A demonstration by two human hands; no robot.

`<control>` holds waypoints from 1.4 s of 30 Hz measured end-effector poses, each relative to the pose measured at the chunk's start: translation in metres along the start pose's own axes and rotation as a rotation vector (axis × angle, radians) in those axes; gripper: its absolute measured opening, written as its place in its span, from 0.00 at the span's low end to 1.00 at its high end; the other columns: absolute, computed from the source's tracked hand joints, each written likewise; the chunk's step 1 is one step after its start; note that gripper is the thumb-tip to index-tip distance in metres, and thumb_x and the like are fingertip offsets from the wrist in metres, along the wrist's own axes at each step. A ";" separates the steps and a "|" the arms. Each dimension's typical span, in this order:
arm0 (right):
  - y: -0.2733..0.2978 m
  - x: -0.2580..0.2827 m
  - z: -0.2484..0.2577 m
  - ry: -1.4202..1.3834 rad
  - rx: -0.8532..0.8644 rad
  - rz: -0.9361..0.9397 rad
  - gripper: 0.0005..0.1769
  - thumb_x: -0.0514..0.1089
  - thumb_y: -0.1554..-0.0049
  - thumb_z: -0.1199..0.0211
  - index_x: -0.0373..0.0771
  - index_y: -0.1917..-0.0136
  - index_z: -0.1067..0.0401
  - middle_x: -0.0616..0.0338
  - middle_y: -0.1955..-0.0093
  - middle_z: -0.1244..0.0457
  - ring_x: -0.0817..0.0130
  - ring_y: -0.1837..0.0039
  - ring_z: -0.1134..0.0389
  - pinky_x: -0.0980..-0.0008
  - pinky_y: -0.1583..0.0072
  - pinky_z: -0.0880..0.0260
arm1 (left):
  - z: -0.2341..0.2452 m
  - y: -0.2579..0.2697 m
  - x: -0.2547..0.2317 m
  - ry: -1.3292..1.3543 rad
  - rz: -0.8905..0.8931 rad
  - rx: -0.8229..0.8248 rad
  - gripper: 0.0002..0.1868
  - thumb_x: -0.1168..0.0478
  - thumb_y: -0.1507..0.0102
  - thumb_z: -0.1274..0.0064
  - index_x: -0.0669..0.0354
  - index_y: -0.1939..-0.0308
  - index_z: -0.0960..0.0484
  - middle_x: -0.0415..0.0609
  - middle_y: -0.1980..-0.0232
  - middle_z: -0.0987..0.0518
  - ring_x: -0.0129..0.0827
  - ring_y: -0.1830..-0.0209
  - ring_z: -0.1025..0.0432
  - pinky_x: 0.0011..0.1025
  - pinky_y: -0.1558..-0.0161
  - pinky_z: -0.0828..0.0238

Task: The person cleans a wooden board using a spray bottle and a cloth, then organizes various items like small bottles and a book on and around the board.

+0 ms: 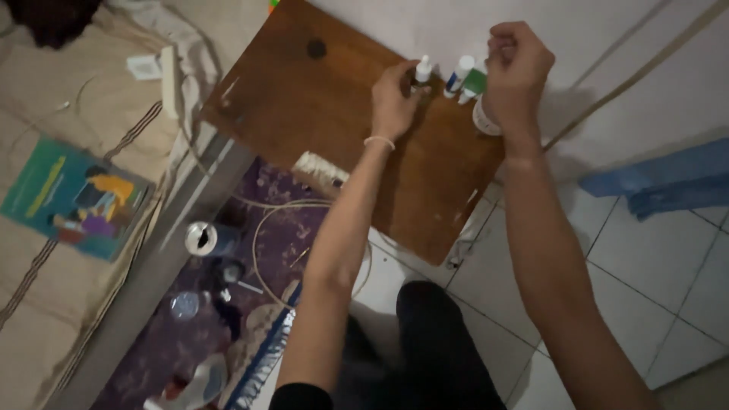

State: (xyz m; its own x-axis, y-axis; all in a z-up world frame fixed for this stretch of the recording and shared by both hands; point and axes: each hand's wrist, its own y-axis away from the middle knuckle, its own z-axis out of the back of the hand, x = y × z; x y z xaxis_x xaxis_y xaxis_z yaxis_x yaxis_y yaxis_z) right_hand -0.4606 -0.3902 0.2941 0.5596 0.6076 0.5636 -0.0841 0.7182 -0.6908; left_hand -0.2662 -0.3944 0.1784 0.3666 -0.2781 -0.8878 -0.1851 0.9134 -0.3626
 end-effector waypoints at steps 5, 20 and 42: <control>-0.002 -0.008 -0.018 -0.067 0.045 -0.185 0.21 0.22 0.51 0.52 0.34 0.52 0.23 0.57 0.58 0.32 0.69 0.55 0.30 0.72 0.56 0.24 | -0.030 -0.016 0.014 0.020 0.057 0.009 0.26 0.67 0.52 0.30 0.49 0.49 0.15 0.46 0.52 0.14 0.38 0.52 0.19 0.31 0.47 0.26; -0.002 0.001 -0.019 -0.003 -0.053 -0.390 0.10 0.29 0.40 0.44 0.38 0.50 0.25 0.55 0.57 0.28 0.70 0.63 0.26 0.74 0.55 0.25 | -0.064 -0.030 0.025 0.039 0.078 0.065 0.24 0.70 0.48 0.33 0.54 0.48 0.16 0.53 0.49 0.16 0.43 0.49 0.20 0.34 0.43 0.25; 0.037 0.034 -0.033 -0.193 0.065 -0.231 0.08 0.33 0.36 0.43 0.40 0.45 0.28 0.57 0.54 0.29 0.69 0.53 0.28 0.72 0.50 0.32 | 0.018 0.017 0.001 -0.072 -0.042 0.053 0.32 0.59 0.47 0.27 0.51 0.39 0.21 0.47 0.39 0.17 0.41 0.38 0.23 0.34 0.35 0.30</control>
State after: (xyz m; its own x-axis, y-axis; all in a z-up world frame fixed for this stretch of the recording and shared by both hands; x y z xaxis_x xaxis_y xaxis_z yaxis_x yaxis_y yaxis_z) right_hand -0.4180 -0.3545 0.2730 0.4037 0.4745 0.7822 -0.0287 0.8611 -0.5076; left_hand -0.2524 -0.3736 0.1762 0.4376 -0.2962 -0.8490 -0.1204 0.9164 -0.3817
